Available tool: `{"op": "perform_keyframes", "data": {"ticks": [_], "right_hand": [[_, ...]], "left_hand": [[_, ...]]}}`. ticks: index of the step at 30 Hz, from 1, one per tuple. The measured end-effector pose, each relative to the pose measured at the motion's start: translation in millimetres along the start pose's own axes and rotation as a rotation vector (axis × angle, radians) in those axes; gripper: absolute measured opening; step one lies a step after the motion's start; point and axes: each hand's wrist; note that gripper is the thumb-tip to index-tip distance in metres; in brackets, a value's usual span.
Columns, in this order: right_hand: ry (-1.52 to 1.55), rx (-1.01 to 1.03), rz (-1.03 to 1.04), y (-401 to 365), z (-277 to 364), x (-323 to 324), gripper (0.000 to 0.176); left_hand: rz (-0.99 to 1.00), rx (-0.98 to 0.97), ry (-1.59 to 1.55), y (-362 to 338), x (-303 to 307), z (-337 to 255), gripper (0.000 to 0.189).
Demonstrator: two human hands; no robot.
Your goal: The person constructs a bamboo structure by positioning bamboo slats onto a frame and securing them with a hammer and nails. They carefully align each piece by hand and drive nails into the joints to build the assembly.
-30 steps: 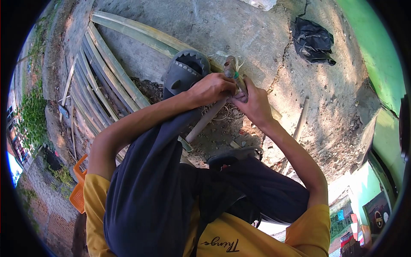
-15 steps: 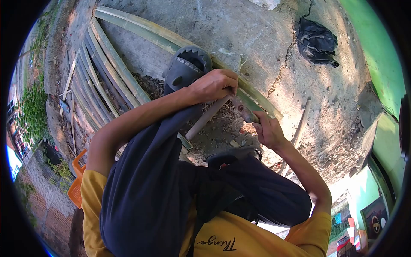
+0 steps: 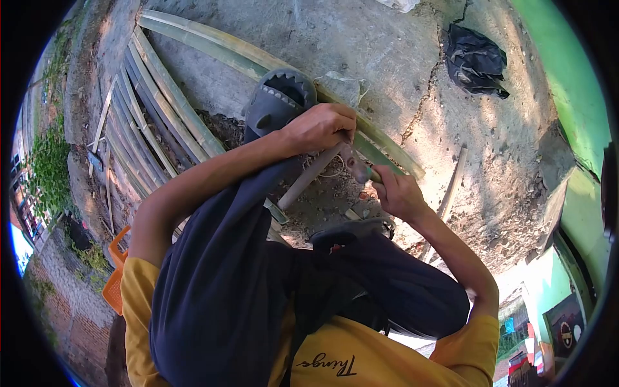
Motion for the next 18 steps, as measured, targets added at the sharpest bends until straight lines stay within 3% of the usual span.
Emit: {"op": "perform_keyframes", "data": {"ticks": [2,9,11,16,18], "right_hand": [[-0.057,-0.096,0.052,2,-4,-4,0.03],[-0.021,0.05,-0.026,2,5,6,0.032],[-0.078,-0.088,0.035,5,-3,-3,0.034],[-0.006,0.095,-0.02,0,0,4,0.033],[-0.107,-0.091,0.079,5,-5,-4,0.035]], "left_hand": [[0.0,-0.032,0.027,2,0,-1,0.006],[-0.023,-0.032,0.057,1,-2,2,0.009],[-0.002,-0.034,0.074,2,1,-1,0.009],[0.013,-0.019,0.043,1,1,2,0.009],[0.032,-0.018,0.102,2,1,0,0.008]]}}
Point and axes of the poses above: each hand's wrist, its own y-axis towards the middle knuckle, its own x-axis out of the back of the hand, z = x × y, and after that the axes turned 3 degrees about -x, right-handed
